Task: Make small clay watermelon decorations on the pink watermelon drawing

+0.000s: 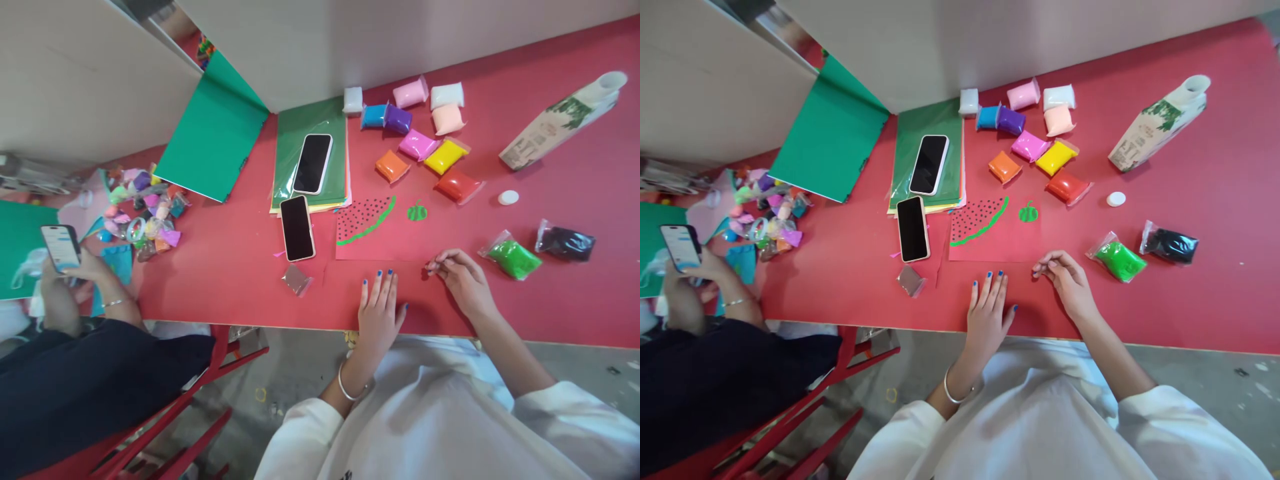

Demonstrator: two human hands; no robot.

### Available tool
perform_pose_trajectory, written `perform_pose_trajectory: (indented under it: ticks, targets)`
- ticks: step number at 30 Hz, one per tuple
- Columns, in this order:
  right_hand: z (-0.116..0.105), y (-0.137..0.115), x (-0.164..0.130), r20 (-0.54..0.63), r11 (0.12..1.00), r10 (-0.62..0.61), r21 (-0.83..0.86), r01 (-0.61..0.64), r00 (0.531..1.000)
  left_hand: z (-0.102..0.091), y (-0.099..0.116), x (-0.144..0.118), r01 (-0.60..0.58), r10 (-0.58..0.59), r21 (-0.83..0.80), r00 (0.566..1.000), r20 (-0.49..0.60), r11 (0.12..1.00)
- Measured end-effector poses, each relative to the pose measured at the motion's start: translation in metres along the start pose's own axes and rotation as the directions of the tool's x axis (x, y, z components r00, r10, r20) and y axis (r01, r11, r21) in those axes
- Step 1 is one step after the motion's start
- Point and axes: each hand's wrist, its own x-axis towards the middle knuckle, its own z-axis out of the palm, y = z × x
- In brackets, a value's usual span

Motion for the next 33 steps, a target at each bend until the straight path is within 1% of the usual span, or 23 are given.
perform_pose_trajectory:
  ticks: [2,4,9,11,13,17,19,24,26,33]
  targets:
    - [-0.001,0.001,0.0,0.004,1.0,0.004,-0.006,-0.004,1.0,0.003,-0.003,0.009,-0.046,0.046,-0.019,0.999,0.0,0.999]
    - [-0.002,0.001,0.0,0.009,1.0,0.008,-0.006,-0.008,1.0,0.004,-0.007,0.01,-0.089,0.089,-0.032,0.996,-0.008,0.996]
    - [-0.002,0.001,0.0,0.02,1.0,0.011,-0.009,-0.011,1.0,0.001,-0.012,-0.015,-0.155,0.155,-0.013,0.988,-0.025,0.988]
    - [-0.001,0.001,0.001,0.023,1.0,0.012,-0.01,-0.012,1.0,0.0,-0.012,-0.019,-0.164,0.164,0.001,0.986,-0.02,0.987]
    - [-0.001,0.001,0.001,0.025,1.0,0.015,-0.012,-0.014,1.0,0.0,-0.011,-0.015,-0.179,0.179,0.011,0.984,-0.009,0.984]
    - [-0.001,0.002,0.002,0.024,1.0,0.019,-0.016,-0.019,1.0,0.0,-0.01,0.005,-0.224,0.224,0.023,0.975,0.001,0.974]
    - [-0.001,0.002,0.002,0.023,1.0,0.022,-0.007,-0.022,0.999,-0.002,-0.012,0.007,-0.236,0.236,0.017,0.972,0.009,0.972]
    - [-0.001,0.002,0.003,0.022,1.0,0.015,0.009,-0.016,1.0,-0.007,-0.016,-0.012,-0.263,0.262,0.002,0.964,0.031,0.965]
    - [-0.001,0.002,0.004,0.027,1.0,0.007,0.001,-0.007,1.0,-0.008,-0.016,-0.015,-0.265,0.265,0.003,0.964,0.033,0.964]
    - [-0.001,0.002,0.002,0.044,0.999,-0.016,-0.029,0.017,0.999,-0.007,-0.009,0.011,-0.27,0.269,-0.005,0.96,0.082,0.963]
